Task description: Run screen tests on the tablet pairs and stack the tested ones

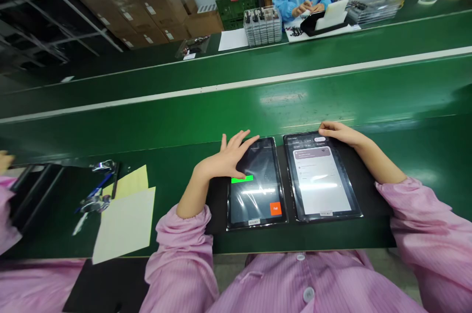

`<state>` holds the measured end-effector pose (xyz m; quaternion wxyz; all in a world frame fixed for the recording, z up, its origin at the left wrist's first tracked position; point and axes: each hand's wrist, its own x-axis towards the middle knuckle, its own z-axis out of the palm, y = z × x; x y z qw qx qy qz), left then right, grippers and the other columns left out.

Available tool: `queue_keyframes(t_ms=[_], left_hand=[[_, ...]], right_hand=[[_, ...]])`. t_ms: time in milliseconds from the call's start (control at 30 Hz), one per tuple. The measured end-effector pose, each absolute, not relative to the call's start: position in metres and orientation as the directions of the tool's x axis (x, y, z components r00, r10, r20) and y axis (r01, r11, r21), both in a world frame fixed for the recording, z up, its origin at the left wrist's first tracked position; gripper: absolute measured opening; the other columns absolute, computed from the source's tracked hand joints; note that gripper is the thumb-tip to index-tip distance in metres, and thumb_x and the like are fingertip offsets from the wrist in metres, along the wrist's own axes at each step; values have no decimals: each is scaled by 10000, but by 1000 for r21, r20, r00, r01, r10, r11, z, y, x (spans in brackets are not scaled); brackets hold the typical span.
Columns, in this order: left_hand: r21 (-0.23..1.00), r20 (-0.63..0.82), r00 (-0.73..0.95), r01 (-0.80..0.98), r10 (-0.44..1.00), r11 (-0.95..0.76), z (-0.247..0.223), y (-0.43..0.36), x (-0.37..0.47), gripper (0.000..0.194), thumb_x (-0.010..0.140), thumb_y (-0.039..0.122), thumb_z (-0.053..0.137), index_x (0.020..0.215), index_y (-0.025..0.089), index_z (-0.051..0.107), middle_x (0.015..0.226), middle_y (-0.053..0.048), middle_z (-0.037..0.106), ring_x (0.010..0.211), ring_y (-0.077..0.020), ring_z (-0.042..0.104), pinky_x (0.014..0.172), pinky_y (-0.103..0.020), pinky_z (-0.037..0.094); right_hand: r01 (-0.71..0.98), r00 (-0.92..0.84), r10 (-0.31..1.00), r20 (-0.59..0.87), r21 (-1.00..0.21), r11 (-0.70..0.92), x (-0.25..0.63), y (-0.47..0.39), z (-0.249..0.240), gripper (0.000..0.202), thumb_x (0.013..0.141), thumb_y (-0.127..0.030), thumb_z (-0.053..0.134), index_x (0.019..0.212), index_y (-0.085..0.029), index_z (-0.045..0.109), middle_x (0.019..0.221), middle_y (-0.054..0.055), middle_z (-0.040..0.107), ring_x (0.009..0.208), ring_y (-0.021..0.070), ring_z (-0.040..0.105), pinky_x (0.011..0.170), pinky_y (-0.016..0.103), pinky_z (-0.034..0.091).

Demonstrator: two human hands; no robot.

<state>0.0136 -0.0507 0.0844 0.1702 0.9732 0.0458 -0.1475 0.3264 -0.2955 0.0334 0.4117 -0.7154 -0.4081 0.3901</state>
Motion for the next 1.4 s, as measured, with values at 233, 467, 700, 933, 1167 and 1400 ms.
queue_keyframes(t_ms=[233,467,700,933,1167,1400], left_hand=[[409,-250,968,72,-36,-910,97,-60,12,1133,782,477,769,1566,394,-44,1671,-108,-25,1522,-394,-15,1157,-687,-80],[348,-390,920,118,-29,-930,93,-51,-3,1230,698,317,842,1563,401,-29,1667,-144,-67,1517,-401,-46,1144,-704,-62],[322,-379,924,80,-51,-943,91,-66,4,1332,615,258,897,1564,381,-29,1651,-175,-141,1506,-428,-77,1133,-721,-49],[355,-353,936,132,-2,-926,102,-45,-8,1216,739,416,808,1557,396,-91,1658,-152,-117,1512,-420,-57,1141,-712,-51],[315,-398,917,155,18,-936,84,-40,-3,1124,797,391,727,1555,372,-103,1656,-178,-102,1516,-403,-51,1129,-722,-34],[323,-385,923,167,31,-932,85,-41,0,1121,797,453,733,1560,357,-83,1657,-184,-87,1514,-408,-44,1134,-715,-21]], right_hand=[[261,360,904,-232,-905,-336,326,-296,34,569,659,-769,683,721,-223,539,694,1,516,665,196,475,669,351,386],[257,365,901,-236,-904,-342,325,-296,36,568,653,-776,678,726,-230,538,688,1,511,665,200,473,665,353,390],[259,362,900,-243,-901,-347,326,-296,34,553,663,-763,679,734,-231,547,703,5,528,672,204,489,674,358,406],[274,361,904,-227,-901,-336,328,-295,31,558,662,-771,679,714,-231,547,693,0,523,688,210,497,708,366,411],[260,350,913,-212,-914,-312,327,-294,30,556,662,-757,681,722,-221,547,697,-6,525,696,207,504,711,356,403],[259,350,914,-204,-917,-304,326,-294,32,549,669,-754,681,724,-226,542,704,-7,517,690,200,495,703,351,401]])
